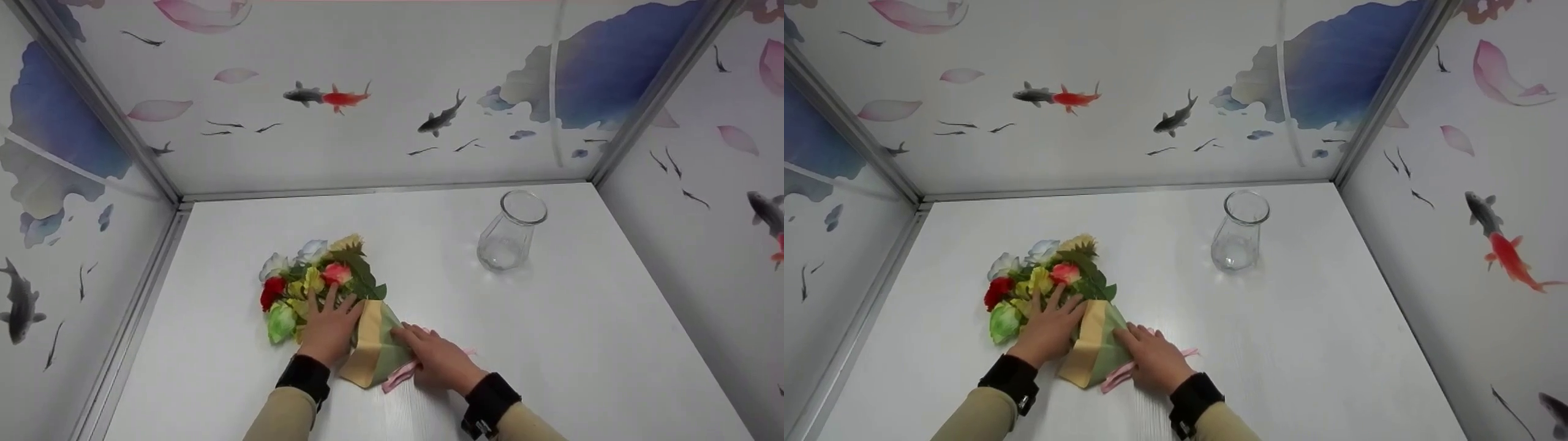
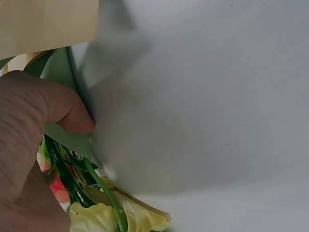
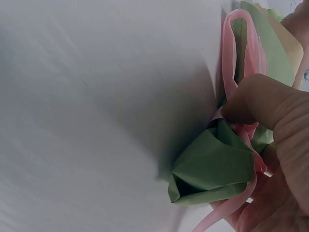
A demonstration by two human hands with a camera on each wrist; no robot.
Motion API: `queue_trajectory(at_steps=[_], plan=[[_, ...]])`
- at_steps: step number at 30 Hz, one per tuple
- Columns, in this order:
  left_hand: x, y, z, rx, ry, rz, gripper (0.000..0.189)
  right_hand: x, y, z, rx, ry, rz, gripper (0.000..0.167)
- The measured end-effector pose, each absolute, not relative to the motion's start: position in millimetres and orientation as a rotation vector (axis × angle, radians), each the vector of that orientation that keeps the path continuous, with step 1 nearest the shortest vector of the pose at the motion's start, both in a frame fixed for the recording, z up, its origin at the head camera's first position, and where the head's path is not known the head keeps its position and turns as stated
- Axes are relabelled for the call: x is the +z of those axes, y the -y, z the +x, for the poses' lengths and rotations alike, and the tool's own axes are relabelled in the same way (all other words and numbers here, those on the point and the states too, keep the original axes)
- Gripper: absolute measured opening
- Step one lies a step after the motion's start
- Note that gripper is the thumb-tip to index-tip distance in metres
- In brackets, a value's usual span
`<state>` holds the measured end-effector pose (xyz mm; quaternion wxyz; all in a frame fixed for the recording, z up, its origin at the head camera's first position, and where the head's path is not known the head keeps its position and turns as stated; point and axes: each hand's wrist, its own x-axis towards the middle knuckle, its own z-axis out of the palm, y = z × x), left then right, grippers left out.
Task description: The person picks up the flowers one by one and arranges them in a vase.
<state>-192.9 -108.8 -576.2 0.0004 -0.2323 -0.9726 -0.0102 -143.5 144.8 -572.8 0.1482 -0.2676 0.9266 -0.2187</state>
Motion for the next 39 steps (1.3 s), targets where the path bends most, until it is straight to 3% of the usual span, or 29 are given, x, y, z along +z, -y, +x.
queue_trajectory(at_steps=[16,25,39], plan=[[-575,110,-195,0.003,3.018,-0.721,0.062,-571,-145,-140,-0.641,-2.673,-0.776,0.080],[-577,108,-197,0.034,3.003,-0.716,0.041,-577,-151,-141,-0.631,-2.725,-0.857,0.081],[-578,111,-192,-0.025,3.006,-0.745,0.050,-581,-159,-145,-0.551,-2.795,-0.844,0.071]])
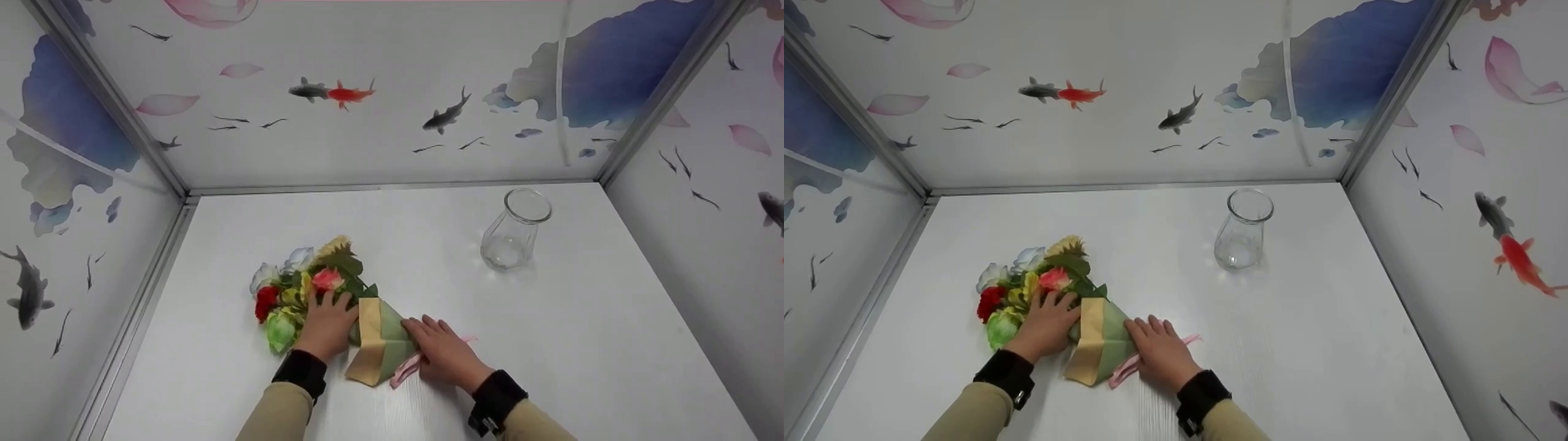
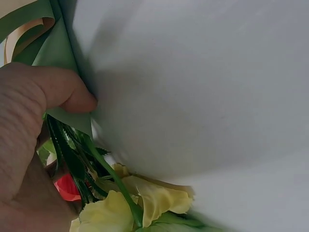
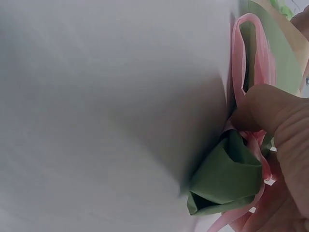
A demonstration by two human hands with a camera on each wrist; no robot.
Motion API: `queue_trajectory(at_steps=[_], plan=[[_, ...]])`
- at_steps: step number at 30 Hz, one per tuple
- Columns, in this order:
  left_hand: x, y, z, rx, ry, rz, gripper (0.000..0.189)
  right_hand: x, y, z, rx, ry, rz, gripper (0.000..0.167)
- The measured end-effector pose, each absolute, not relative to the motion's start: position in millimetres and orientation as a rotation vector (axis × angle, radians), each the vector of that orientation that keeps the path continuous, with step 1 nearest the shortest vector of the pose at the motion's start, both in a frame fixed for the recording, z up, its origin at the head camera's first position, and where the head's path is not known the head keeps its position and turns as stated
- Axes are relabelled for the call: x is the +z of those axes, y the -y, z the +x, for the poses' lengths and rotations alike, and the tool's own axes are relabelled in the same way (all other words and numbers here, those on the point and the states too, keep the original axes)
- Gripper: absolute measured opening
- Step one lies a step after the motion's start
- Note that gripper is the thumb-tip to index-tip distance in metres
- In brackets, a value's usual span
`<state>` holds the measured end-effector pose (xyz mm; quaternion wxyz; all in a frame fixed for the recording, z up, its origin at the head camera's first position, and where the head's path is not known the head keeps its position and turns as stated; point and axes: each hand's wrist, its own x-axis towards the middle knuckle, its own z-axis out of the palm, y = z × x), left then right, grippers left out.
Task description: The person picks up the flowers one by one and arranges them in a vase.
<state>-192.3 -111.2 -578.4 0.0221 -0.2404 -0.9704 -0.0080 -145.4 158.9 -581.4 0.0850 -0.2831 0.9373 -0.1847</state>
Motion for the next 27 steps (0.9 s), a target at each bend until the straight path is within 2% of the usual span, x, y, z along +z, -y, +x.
queue_trajectory(at_steps=[13,21,23,27], plan=[[-578,107,-195,0.100,2.919,-0.705,0.049,-582,-158,-139,-0.400,-2.995,-0.944,0.060],[-561,99,-197,0.012,2.984,-0.655,0.077,-589,-149,-137,-0.049,-3.333,-0.956,0.046],[-554,95,-197,-0.057,3.010,-0.662,0.074,-591,-148,-138,-0.021,-3.378,-0.933,0.044],[-543,85,-197,-0.175,2.977,-0.753,0.054,-595,-146,-139,-0.016,-3.418,-0.888,0.043]])
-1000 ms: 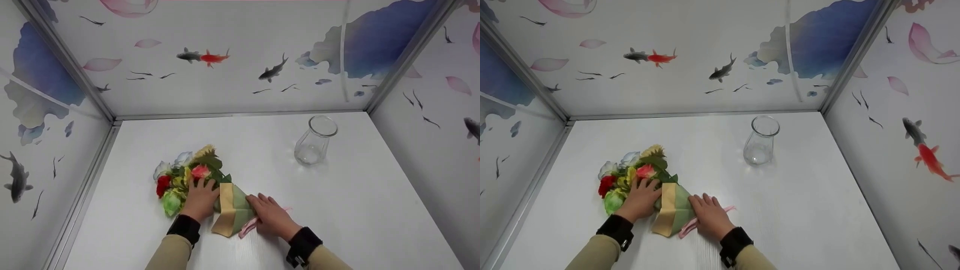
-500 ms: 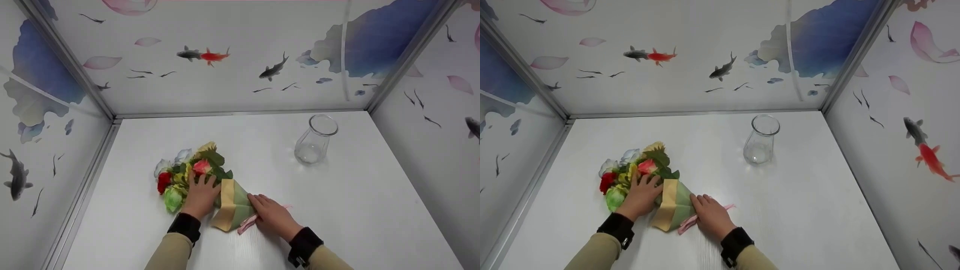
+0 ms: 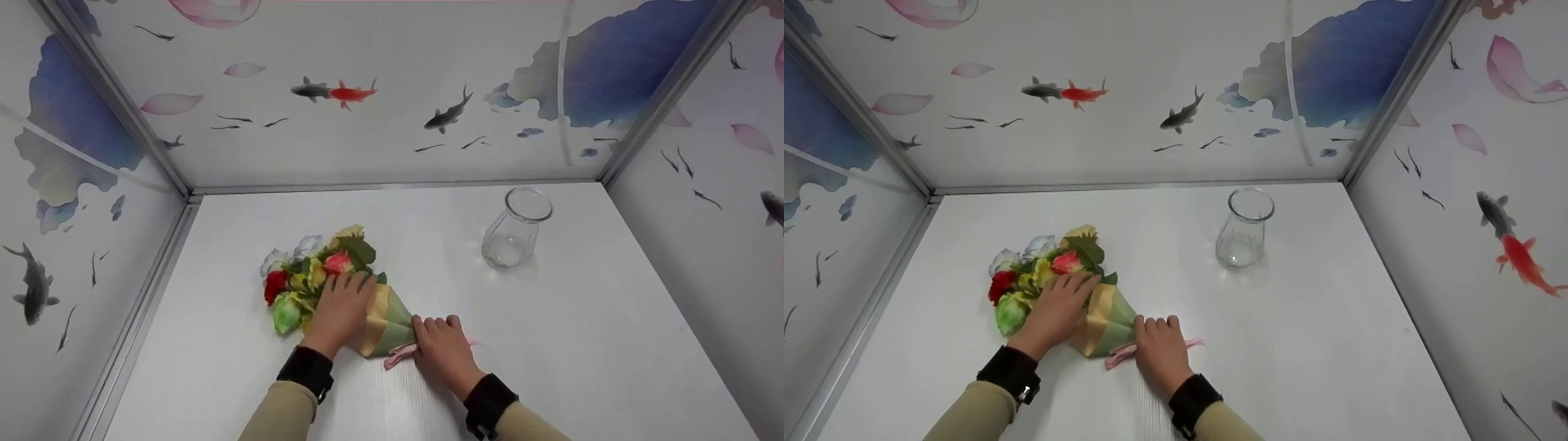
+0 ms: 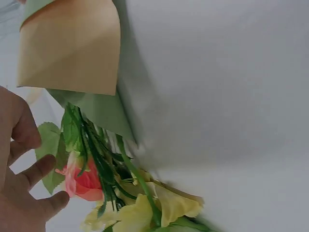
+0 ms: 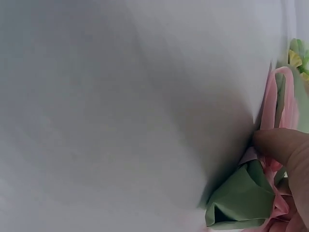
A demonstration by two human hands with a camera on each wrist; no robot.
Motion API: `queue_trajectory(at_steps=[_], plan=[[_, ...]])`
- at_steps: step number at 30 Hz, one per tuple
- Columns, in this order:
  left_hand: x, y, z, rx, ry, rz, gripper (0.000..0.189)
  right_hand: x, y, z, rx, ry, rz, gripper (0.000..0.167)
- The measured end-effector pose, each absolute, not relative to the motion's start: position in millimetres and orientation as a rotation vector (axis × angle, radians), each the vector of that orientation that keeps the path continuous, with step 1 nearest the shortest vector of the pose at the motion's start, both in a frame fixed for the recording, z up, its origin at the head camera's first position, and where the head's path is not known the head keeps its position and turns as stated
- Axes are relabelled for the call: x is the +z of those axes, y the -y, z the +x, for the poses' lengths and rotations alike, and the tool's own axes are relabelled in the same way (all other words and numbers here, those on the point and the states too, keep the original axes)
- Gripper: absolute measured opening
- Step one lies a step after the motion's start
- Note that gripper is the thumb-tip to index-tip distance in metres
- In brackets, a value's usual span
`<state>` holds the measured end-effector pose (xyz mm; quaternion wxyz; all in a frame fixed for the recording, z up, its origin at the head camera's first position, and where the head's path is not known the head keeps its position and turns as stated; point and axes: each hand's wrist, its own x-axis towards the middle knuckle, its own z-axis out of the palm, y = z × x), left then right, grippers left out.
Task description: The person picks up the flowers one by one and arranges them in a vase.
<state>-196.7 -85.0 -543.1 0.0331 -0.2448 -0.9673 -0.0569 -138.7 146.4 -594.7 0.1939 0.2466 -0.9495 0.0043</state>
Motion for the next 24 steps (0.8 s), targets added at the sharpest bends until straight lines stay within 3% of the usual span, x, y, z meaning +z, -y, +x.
queue_trajectory(at_steps=[5,14,24], plan=[[-539,70,-193,-0.146,2.862,-1.010,0.043,-596,-146,-140,0.011,2.683,0.660,0.042],[-544,54,-180,0.094,2.689,-1.268,0.053,-594,-144,-142,0.047,2.766,0.612,0.046],[-568,61,-173,0.080,2.875,-1.277,0.068,-594,-143,-145,0.102,2.849,0.584,0.049]])
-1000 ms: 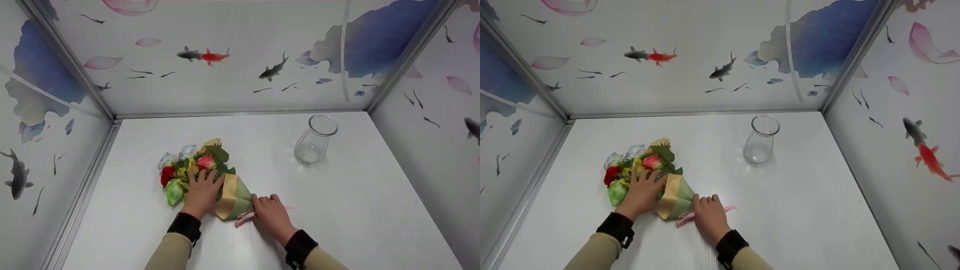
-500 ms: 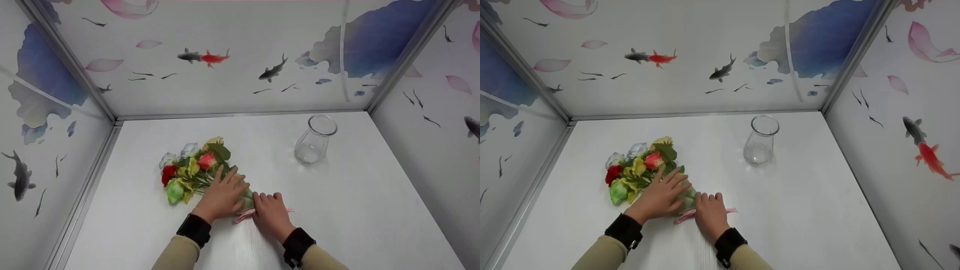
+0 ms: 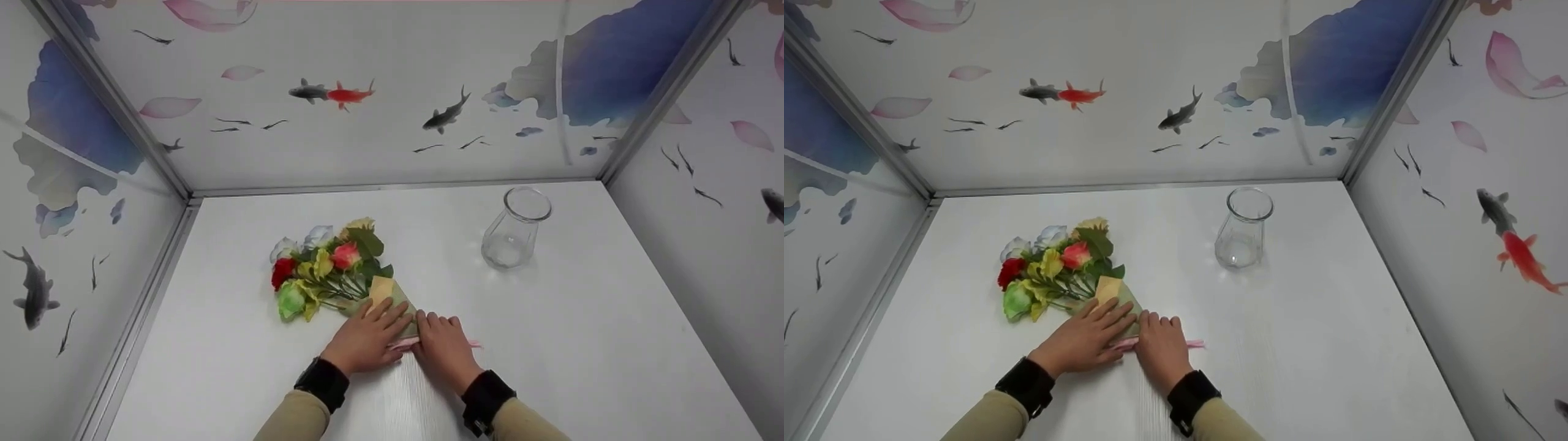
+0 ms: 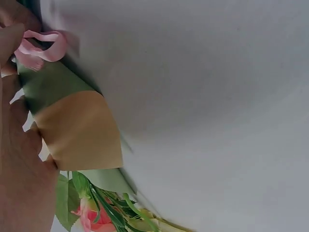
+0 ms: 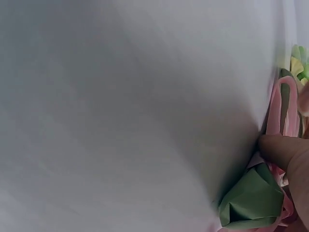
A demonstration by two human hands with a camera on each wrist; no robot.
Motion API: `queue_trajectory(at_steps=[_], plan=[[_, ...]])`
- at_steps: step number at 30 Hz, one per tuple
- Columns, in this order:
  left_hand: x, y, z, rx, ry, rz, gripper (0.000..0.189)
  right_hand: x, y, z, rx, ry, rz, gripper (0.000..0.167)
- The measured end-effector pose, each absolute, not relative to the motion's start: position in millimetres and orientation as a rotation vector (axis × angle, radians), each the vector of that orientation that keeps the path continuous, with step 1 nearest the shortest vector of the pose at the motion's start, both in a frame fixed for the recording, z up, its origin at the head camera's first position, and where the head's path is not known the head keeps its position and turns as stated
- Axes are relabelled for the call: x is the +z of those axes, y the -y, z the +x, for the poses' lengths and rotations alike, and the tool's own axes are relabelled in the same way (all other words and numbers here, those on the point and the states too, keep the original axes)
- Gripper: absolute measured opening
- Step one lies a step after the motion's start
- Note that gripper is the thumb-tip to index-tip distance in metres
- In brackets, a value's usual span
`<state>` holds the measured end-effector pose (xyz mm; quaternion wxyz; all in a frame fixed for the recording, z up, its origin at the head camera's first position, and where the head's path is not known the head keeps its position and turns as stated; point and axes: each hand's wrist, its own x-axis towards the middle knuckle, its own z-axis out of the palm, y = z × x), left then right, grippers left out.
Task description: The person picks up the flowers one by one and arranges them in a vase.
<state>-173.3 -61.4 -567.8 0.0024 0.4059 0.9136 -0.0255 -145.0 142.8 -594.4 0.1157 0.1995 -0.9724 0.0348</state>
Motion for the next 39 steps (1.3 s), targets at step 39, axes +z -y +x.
queue_trajectory(at_steps=[39], plan=[[-574,95,-189,0.088,-2.908,1.033,0.072,-600,-167,-131,0.206,2.718,1.111,0.058]])
